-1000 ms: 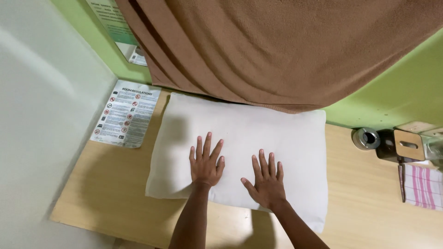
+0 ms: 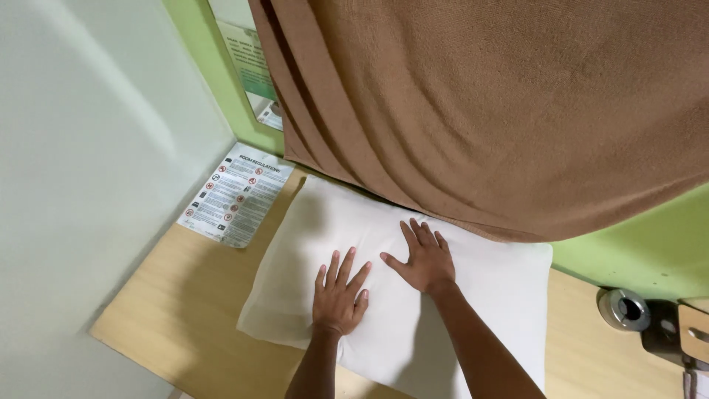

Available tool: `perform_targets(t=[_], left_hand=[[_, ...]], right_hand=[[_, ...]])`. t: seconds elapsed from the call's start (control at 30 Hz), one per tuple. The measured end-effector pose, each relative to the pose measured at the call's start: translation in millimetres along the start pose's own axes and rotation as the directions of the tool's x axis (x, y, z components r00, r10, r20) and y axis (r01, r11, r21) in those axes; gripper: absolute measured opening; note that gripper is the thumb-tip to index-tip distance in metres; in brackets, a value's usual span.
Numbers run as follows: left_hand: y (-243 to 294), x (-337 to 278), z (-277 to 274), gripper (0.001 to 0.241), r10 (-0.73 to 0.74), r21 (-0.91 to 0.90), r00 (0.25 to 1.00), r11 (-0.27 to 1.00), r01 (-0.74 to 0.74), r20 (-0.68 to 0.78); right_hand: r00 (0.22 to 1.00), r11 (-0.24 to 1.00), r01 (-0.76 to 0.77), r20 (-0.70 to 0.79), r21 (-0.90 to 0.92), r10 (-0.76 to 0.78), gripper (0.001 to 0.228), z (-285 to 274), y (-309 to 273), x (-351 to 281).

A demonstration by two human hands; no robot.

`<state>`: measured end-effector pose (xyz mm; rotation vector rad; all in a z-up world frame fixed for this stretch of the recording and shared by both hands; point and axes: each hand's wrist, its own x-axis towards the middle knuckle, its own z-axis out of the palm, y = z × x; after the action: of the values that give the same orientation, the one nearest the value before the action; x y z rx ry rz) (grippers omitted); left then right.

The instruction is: The person picks up a white pillow from a desk, fluffs it, and places it on a bed. They then return to the desk, pick up a second pillow, fluff it, and place it on the bed next to the first one.

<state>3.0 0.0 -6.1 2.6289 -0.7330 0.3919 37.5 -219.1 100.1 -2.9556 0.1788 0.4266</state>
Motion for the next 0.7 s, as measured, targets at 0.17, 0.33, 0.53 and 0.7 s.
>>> perform_targets(t=[0.17,0.33,0.53,0.7], left_hand=[[-3,-2,2,0.061,0.012,0.008,1.000,1.000,-0.012,0.009],[-2,-5,7,0.063,0.047,-0.024,0.999,0.999,-0.046,0.010],[1,-19,-11,0.063,0.064,-0.004,0.998,0.998,-0.064,-0.001],[2,-30,-30,0.060,0.160,-0.062,0.987,0.985,-0.159,0.015]], right_hand=[[0.999,1.000,0.004,-0.048,0.031,-0.002,0.095,13,-2,-5],[0.993,0.999,0.002,-0.121,0.046,0.004,0.090,21,1,-16],[0.992,0.997,-0.002,-0.129,0.081,0.012,0.088,31,-2,-39],[0.990,0.992,-0.082,-0.110,0.099,0.093,0.087,35,-11,-70]])
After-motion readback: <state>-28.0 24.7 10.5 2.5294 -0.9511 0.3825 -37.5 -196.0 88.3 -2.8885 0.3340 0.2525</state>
